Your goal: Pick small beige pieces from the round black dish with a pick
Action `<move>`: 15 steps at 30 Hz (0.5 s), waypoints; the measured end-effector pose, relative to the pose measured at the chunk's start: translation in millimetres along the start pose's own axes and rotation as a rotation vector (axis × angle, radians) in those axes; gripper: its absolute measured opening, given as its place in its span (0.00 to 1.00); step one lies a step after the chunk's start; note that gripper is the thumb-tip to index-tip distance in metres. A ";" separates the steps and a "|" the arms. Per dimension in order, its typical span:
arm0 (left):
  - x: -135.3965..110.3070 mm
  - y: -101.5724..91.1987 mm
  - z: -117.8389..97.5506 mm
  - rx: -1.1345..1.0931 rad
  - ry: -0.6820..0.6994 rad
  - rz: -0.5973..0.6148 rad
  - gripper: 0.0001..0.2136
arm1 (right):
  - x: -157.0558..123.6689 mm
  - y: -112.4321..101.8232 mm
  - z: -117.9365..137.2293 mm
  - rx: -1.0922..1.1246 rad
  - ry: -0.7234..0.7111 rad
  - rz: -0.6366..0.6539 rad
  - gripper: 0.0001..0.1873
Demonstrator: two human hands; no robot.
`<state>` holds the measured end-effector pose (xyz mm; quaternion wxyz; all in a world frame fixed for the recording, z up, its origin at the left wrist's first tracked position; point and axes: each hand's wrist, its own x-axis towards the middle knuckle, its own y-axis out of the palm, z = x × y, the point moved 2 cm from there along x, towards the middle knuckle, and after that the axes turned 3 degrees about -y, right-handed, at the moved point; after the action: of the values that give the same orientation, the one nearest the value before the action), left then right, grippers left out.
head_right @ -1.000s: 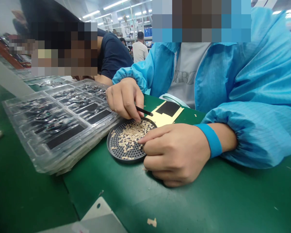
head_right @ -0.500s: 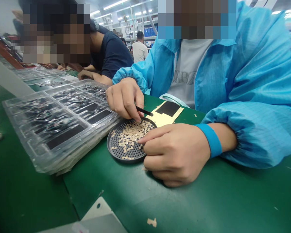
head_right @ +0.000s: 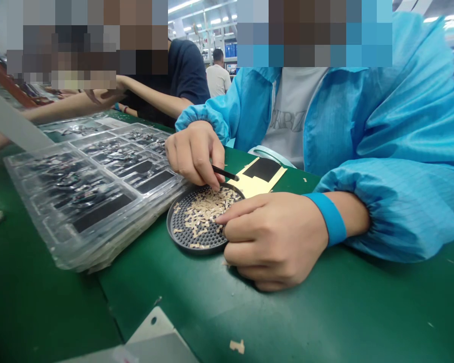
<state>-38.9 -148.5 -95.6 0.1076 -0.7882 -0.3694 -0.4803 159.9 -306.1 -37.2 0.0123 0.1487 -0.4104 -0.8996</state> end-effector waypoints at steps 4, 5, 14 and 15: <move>-2.7 -13.8 1.4 0.117 0.062 -0.092 0.33 | 1.3 0.3 0.6 0.026 0.019 -0.023 0.42; -2.7 -18.3 -1.2 0.189 0.077 -0.111 0.33 | 1.2 -0.3 0.2 0.036 0.023 -0.026 0.43; 1.7 2.8 -17.8 0.112 0.002 -0.015 0.28 | 1.6 -0.2 1.0 0.055 -0.027 0.066 0.38; 2.3 10.2 -23.1 0.113 0.034 0.027 0.27 | 1.1 -0.3 0.6 0.045 -0.037 0.074 0.37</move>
<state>-46.9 -166.7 -79.9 0.1648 -0.7775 -0.3834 -0.4704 158.7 -305.6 -37.3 0.0344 0.1169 -0.4357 -0.8918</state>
